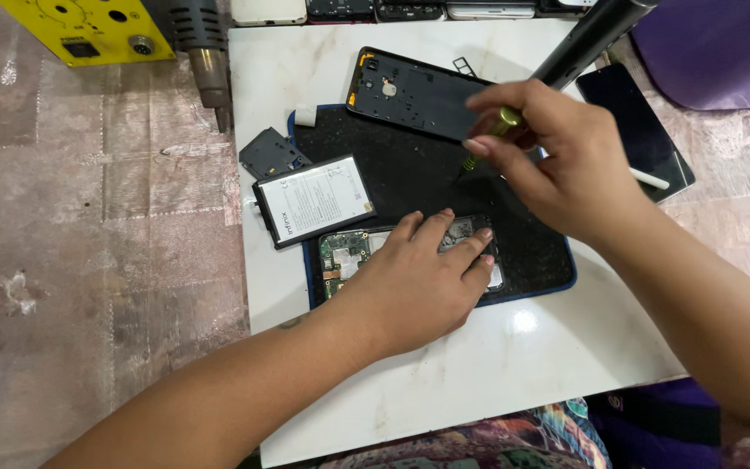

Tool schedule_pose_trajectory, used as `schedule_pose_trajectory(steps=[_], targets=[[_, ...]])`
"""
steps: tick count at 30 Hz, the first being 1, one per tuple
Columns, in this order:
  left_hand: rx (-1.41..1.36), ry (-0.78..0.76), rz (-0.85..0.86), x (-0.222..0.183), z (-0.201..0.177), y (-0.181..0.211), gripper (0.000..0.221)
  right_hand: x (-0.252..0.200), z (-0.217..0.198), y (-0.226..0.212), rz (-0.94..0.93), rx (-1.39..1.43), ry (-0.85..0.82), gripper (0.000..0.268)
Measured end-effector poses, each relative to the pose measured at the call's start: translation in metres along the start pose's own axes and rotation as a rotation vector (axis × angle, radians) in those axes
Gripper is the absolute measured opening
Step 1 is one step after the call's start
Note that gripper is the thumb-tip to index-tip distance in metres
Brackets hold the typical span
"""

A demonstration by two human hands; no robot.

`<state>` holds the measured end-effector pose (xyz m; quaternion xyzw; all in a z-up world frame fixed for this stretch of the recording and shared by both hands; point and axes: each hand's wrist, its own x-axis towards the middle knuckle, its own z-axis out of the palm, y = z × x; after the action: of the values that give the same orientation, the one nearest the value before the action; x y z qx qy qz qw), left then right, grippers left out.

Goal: The person works on a disassembled smartphone, using their hands to connect a small ribbon cable to the motherboard. They then use a green screwdriver to tighten screws on the phone's internal metal shielding plate.

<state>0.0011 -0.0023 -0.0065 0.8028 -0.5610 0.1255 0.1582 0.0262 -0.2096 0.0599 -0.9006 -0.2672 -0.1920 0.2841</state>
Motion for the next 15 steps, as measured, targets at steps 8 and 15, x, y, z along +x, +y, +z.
schedule_pose_trajectory(steps=[8, 15], targets=[[0.017, 0.03, 0.012, -0.001, 0.001, 0.0, 0.034, 0.001, 0.023, 0.004, 0.079, 0.014, -0.038, 0.088], [0.012, 0.037, 0.01, 0.0, 0.001, -0.001, 0.035, 0.018, 0.031, 0.039, 0.011, 0.059, 0.108, 0.076]])
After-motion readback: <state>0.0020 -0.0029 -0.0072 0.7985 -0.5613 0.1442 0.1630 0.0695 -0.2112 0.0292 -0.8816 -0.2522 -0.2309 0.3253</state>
